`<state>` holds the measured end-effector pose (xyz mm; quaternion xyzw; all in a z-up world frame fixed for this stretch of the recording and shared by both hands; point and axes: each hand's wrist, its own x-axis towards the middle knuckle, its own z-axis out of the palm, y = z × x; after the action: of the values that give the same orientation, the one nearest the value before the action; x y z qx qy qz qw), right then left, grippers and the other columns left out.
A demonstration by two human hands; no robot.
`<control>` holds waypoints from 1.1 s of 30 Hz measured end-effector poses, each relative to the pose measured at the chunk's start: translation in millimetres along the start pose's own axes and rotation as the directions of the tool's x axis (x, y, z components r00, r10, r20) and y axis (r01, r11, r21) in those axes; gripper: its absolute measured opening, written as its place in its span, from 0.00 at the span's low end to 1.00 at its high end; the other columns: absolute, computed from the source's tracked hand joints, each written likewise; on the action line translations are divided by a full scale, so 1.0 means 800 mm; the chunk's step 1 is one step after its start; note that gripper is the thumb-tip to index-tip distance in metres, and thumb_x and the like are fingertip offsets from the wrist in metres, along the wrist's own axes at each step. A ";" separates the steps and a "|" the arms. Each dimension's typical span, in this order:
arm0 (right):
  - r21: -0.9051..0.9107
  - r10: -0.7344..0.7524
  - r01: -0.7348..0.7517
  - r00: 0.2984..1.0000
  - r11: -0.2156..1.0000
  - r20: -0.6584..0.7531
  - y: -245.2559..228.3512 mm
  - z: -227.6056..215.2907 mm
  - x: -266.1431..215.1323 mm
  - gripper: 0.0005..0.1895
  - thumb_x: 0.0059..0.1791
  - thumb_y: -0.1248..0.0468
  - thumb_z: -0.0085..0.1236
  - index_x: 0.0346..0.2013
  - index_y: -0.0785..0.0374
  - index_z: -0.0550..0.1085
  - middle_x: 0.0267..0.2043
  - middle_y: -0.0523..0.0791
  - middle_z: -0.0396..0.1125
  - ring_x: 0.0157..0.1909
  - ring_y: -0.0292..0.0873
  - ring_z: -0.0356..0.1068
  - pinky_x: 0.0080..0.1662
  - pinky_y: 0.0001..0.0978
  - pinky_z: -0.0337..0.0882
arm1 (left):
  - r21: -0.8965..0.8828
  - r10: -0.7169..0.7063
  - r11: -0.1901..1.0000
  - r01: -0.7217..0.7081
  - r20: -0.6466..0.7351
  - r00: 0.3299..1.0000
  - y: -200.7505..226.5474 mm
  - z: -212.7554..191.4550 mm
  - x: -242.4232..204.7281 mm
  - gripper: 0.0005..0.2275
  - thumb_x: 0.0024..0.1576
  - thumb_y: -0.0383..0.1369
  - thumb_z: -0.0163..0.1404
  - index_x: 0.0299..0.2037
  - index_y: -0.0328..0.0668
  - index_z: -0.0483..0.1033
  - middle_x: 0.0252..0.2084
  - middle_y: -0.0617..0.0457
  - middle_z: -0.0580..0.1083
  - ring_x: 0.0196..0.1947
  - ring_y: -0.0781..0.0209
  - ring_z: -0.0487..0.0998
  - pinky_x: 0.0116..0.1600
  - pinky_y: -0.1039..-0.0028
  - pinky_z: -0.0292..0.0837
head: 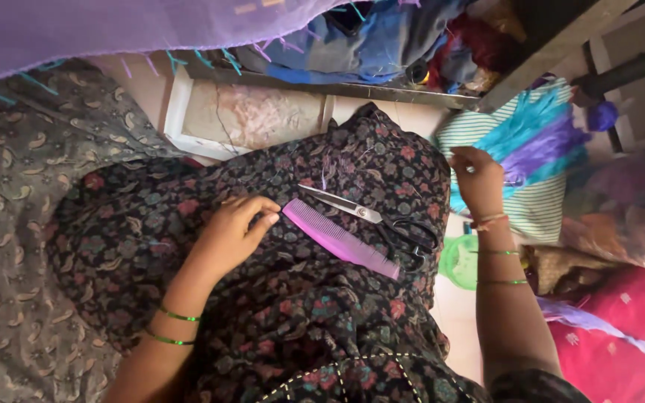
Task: Measuring, cutting, and sorting purple fabric strips for a handicraft project.
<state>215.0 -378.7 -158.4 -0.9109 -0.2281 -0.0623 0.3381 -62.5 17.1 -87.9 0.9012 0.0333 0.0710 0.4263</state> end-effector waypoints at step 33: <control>0.475 -0.047 -0.058 0.978 0.878 0.205 -0.134 -0.002 0.024 0.12 0.59 0.62 0.47 0.53 0.65 0.74 0.45 0.43 0.73 0.44 0.36 0.72 0.48 0.28 0.72 | -0.264 -0.226 0.939 0.218 -0.001 0.974 -0.046 0.106 0.104 0.08 0.61 0.34 0.53 0.46 0.41 0.79 0.35 0.49 0.81 0.35 0.59 0.83 0.42 0.72 0.75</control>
<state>183.4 -301.0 -89.1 -0.8012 -0.2681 0.0934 0.5268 32.9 -14.6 -161.2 0.8260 0.1317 0.0403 0.5466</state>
